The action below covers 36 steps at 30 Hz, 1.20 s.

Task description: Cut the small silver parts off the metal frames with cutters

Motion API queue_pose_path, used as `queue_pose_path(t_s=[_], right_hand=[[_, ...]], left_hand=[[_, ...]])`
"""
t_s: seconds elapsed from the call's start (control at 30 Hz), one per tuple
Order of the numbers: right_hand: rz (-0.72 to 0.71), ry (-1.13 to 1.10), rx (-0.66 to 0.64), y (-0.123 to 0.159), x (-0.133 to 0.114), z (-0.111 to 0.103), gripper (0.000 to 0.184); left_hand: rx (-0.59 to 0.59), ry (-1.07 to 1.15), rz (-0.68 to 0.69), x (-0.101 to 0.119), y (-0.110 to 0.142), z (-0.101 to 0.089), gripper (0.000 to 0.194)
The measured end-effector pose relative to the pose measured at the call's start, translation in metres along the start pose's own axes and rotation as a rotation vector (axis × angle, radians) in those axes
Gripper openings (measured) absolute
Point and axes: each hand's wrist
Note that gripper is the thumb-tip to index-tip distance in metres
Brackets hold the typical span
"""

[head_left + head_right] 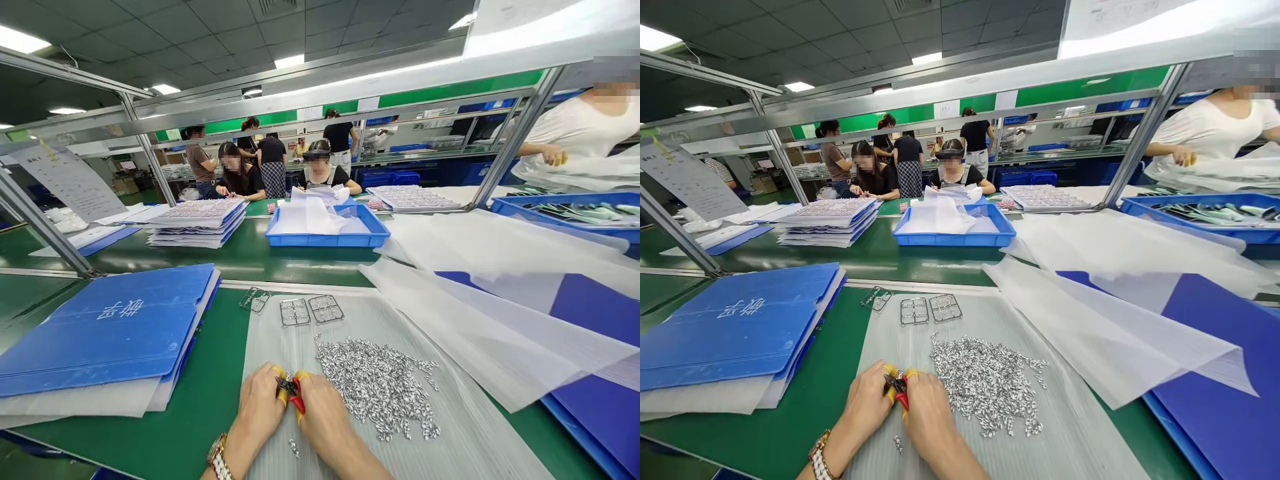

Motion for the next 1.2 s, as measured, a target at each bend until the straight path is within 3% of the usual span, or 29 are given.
queue_pose_path(t_s=[0.2,0.4,0.63,0.77,1.03,1.2], right_hand=[[-0.022,0.018,-0.03,0.001,0.0,-0.002,0.03],[-0.148,0.05,0.008,0.004,-0.001,-0.002,0.03],[-0.286,0.157,-0.011,-0.003,-0.006,-0.009,0.025],[-0.296,0.181,-0.055,-0.007,-0.007,-0.016,0.018],[-0.258,0.237,-0.099,-0.011,-0.017,-0.021,0.022],[-0.171,0.11,-0.089,-0.01,-0.012,-0.02,0.027]], left_hand=[[0.051,0.148,-0.037,-0.006,0.002,0.0,0.023],[0.184,0.488,-0.079,-0.039,0.011,-0.011,0.015],[0.178,0.54,-0.067,-0.06,0.007,-0.029,0.019],[0.164,0.551,-0.082,-0.064,-0.002,-0.029,0.017],[0.192,0.636,-0.144,-0.059,0.004,-0.026,0.015],[0.188,0.824,-0.217,-0.053,0.007,-0.033,0.018]])
Point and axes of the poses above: each hand's wrist, its own y-axis away from the middle knuckle, its own z-axis out of the palm, x = y × z, and after that the axes turned 8 degrees about y, right-handed
